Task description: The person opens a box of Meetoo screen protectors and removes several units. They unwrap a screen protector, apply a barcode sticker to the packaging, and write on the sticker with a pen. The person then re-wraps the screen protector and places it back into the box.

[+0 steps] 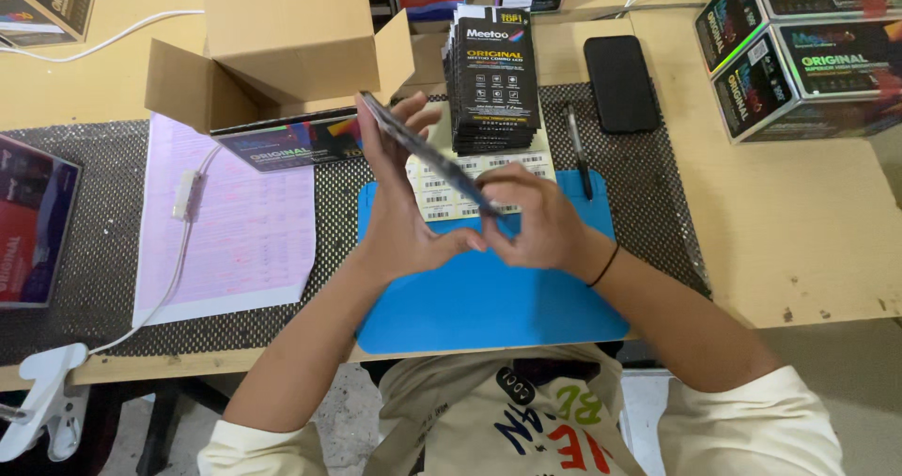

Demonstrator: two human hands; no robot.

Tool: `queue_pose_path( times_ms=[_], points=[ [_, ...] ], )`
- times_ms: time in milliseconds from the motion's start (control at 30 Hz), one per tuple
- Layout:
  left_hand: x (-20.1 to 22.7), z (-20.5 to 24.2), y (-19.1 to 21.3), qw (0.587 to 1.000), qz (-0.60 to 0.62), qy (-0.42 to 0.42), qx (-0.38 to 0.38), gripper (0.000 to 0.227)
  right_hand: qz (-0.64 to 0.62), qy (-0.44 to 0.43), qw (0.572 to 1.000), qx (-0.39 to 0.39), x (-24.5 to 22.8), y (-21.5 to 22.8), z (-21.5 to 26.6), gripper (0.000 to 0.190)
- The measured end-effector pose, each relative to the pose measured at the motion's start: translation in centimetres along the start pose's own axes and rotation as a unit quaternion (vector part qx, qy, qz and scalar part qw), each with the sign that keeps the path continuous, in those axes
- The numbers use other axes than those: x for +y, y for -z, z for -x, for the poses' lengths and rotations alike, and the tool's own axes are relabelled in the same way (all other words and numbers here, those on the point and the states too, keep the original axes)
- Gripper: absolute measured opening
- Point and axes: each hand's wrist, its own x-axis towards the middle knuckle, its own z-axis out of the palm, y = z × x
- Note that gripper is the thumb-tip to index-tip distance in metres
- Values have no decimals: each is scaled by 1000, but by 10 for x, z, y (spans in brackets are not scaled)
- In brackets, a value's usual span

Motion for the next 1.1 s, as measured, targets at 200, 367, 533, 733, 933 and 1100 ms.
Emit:
queue_pose_path(
  times_ms=[200, 367, 533, 733, 933, 1100],
  points=[
    [12, -7, 3, 992, -105, -44, 45, 112, -55, 31, 998, -23, -21, 24, -26, 56],
    [-1, -3, 2, 947, -303, -106, 3, 91, -80, -17, 996, 29, -2, 49, -22, 43],
    [-9, 1, 0, 891, -410, -183, -62, 66, -38, -94, 995, -16, 2, 65, -38, 18],
    [-5, 0, 2, 854, -454, -185, -175, 95, -163, -138, 970, -115, -7, 67, -47, 7],
    [-2, -2, 8, 895, -408, -81, -164, 100, -111, -249, 958, 92, 46, 68, -14, 27],
    [2, -4, 12, 884, -387, -52, -258, 86, -210, -439, 761, 429, 22, 99, -45, 40]
  ],
)
